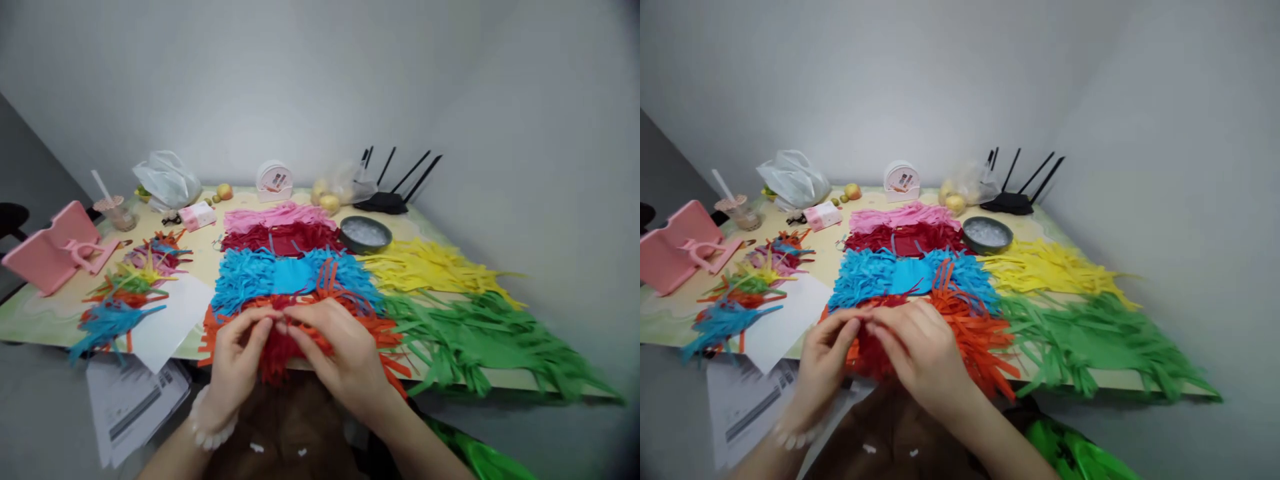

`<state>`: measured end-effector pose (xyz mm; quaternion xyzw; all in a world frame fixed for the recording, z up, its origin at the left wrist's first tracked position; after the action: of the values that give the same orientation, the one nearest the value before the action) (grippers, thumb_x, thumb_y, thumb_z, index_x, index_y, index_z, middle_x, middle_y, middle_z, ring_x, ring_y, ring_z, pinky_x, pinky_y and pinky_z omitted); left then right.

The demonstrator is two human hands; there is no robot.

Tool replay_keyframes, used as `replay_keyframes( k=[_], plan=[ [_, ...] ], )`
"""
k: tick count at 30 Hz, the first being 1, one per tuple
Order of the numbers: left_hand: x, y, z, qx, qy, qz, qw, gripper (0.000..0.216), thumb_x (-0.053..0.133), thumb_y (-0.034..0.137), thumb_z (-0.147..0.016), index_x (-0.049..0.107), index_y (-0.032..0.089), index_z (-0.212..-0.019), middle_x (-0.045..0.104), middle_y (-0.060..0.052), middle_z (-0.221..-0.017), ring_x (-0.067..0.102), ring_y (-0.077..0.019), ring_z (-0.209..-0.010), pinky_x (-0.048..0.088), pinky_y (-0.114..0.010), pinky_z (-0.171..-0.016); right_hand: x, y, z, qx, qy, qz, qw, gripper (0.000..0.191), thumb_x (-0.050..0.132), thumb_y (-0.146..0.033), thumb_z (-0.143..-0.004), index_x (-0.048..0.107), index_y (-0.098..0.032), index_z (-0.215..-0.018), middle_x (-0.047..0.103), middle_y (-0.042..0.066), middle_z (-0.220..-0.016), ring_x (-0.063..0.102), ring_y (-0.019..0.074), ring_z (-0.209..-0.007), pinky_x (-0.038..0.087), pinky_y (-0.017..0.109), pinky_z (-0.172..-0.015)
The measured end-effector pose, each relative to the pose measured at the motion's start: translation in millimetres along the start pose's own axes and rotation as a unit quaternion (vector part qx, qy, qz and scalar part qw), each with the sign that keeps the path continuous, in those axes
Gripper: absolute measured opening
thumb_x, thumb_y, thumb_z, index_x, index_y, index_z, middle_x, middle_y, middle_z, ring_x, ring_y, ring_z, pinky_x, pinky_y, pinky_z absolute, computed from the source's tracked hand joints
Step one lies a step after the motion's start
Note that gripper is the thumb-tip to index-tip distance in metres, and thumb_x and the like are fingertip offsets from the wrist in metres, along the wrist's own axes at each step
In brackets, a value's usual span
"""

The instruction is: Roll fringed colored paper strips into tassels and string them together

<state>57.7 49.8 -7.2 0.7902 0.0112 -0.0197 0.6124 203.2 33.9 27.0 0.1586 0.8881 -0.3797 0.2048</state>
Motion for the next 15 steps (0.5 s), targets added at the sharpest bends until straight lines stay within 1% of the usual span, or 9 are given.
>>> replay_keyframes(
  k=[2,3,5,6,9,12,15],
  plan=[
    [5,-3,3,-0.046,-0.074,-0.008,0.996,0.027,0.063,0.037,-0.088,0.074,0.016,-0.076,0.072,-0.003,-0.07,0.063,-0.0138,-0.065,0.049,-0.02,-0.063,-6,-3,-3,-0.014,-0.068,-0.028,0.997,0.022,0.057,-0.02,-0.096,0.069,-0.023,-0.114,0.068,0.005,-0.092,0.064,0.0163,-0.086,0.054,0.028,-0.078],
    [8,-6,5,-0.073,-0.114,-0.008,0.991,0.033,0.063,0.042,-0.088,0.071,0.015,-0.069,0.068,-0.002,-0.063,0.059,-0.0125,-0.058,0.046,-0.019,-0.058,-8,-3,-3,-0.014,-0.101,-0.046,0.994,0.021,0.058,-0.021,-0.096,0.07,-0.022,-0.113,0.067,0.005,-0.09,0.064,0.0151,-0.084,0.053,0.025,-0.075],
    [13,-17,11,-0.121,-0.172,-0.001,0.978,0.046,0.063,0.052,-0.086,0.065,0.014,-0.059,0.061,-0.002,-0.056,0.053,-0.0113,-0.054,0.042,-0.019,-0.055,-14,-3,-5,-0.015,-0.135,-0.057,0.989,0.018,0.061,-0.021,-0.094,0.072,-0.019,-0.108,0.065,0.004,-0.086,0.062,0.0138,-0.08,0.051,0.022,-0.071],
    [15,-23,13,-0.142,-0.189,0.008,0.972,0.05,0.063,0.057,-0.084,0.064,0.014,-0.058,0.059,-0.002,-0.054,0.052,-0.0112,-0.054,0.041,-0.02,-0.055,-16,-3,-5,-0.023,-0.141,-0.053,0.988,0.016,0.062,-0.021,-0.094,0.073,-0.018,-0.104,0.066,0.005,-0.084,0.061,0.0138,-0.079,0.05,0.022,-0.071],
    [21,-44,16,-0.196,-0.208,0.052,0.957,0.057,0.066,0.067,-0.076,0.064,0.013,-0.059,0.055,-0.001,-0.052,0.048,-0.0106,-0.052,0.038,-0.02,-0.055,-22,3,-7,-0.042,-0.148,-0.05,0.987,0.013,0.064,-0.02,-0.092,0.074,-0.013,-0.094,0.067,0.006,-0.082,0.06,0.0139,-0.078,0.048,0.021,-0.071],
    [30,-59,14,-0.228,-0.223,0.079,0.944,0.059,0.067,0.07,-0.072,0.061,0.014,-0.057,0.052,0.0,-0.048,0.045,-0.0096,-0.049,0.036,-0.02,-0.053,-23,16,-5,-0.015,-0.159,-0.079,0.984,0.01,0.066,-0.018,-0.09,0.073,-0.011,-0.092,0.068,0.006,-0.083,0.062,0.0132,-0.079,0.049,0.02,-0.072],
    [37,-67,8,-0.233,-0.227,0.07,0.943,0.057,0.067,0.069,-0.073,0.063,0.014,-0.06,0.054,-0.001,-0.05,0.046,-0.0099,-0.05,0.037,-0.02,-0.054,-20,31,-3,0.01,-0.156,-0.109,0.982,0.012,0.067,-0.023,-0.09,0.074,-0.013,-0.093,0.069,0.006,-0.084,0.064,0.0135,-0.08,0.05,0.021,-0.074]
  ],
)
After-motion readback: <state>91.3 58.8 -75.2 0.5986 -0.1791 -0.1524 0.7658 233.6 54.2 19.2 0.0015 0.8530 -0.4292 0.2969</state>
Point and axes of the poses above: each hand's wrist, its own z-axis away from the middle knuckle, its own x-axis out of the palm, y = z × x, the point moved 6 cm from there along -z, towards the middle knuckle
